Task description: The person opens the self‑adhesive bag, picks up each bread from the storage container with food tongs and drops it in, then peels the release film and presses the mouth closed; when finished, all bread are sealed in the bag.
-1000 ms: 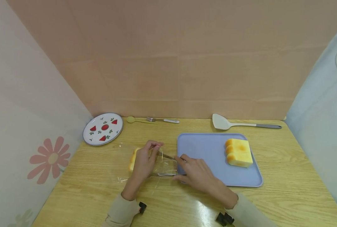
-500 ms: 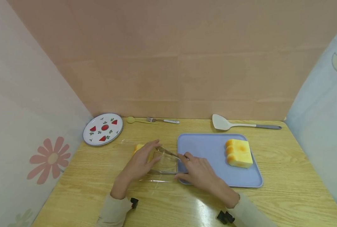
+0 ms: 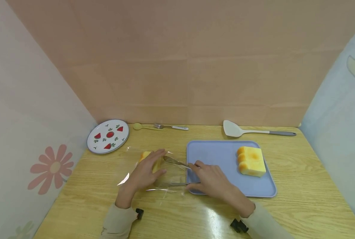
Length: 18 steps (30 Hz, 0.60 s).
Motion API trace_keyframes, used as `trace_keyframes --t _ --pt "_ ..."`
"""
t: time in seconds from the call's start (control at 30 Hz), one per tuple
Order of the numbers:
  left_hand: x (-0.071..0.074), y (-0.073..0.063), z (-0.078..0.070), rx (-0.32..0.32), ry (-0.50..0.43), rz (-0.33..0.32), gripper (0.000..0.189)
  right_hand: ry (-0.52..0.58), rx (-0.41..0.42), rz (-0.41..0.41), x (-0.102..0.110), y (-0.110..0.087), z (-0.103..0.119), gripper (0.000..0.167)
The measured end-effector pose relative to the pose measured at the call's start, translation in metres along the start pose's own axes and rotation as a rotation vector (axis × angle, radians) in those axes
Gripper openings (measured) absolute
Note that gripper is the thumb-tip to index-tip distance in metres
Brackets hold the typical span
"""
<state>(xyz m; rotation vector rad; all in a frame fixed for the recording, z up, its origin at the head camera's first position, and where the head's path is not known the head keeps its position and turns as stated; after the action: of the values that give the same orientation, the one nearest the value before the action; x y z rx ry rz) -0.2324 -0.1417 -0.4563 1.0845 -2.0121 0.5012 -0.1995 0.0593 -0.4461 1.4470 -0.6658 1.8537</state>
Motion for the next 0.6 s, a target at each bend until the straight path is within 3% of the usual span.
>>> trace_keyframes --t 0.27,0.6 --pt "0.006 -0.002 0.011 0.041 -0.02 -0.043 0.064 -0.037 -0.038 0.008 0.008 -0.004 -0.009 0.082" --pt "0.01 -0.003 0.009 -0.002 -0.046 -0.058 0.056 0.009 -0.013 -0.084 0.017 -0.013 -0.018 0.076"
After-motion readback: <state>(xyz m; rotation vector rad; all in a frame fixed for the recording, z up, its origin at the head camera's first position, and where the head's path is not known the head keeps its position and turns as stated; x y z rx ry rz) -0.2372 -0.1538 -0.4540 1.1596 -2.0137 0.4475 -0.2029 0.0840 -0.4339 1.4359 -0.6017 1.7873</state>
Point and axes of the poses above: each hand's wrist, its own y-axis towards the middle knuckle, its own x-axis out of the back of the hand, z = x × y, the point moved 10 cm from there along y, towards the middle knuckle, and after that the axes turned 10 degrees about z, right-handed, at the moved point
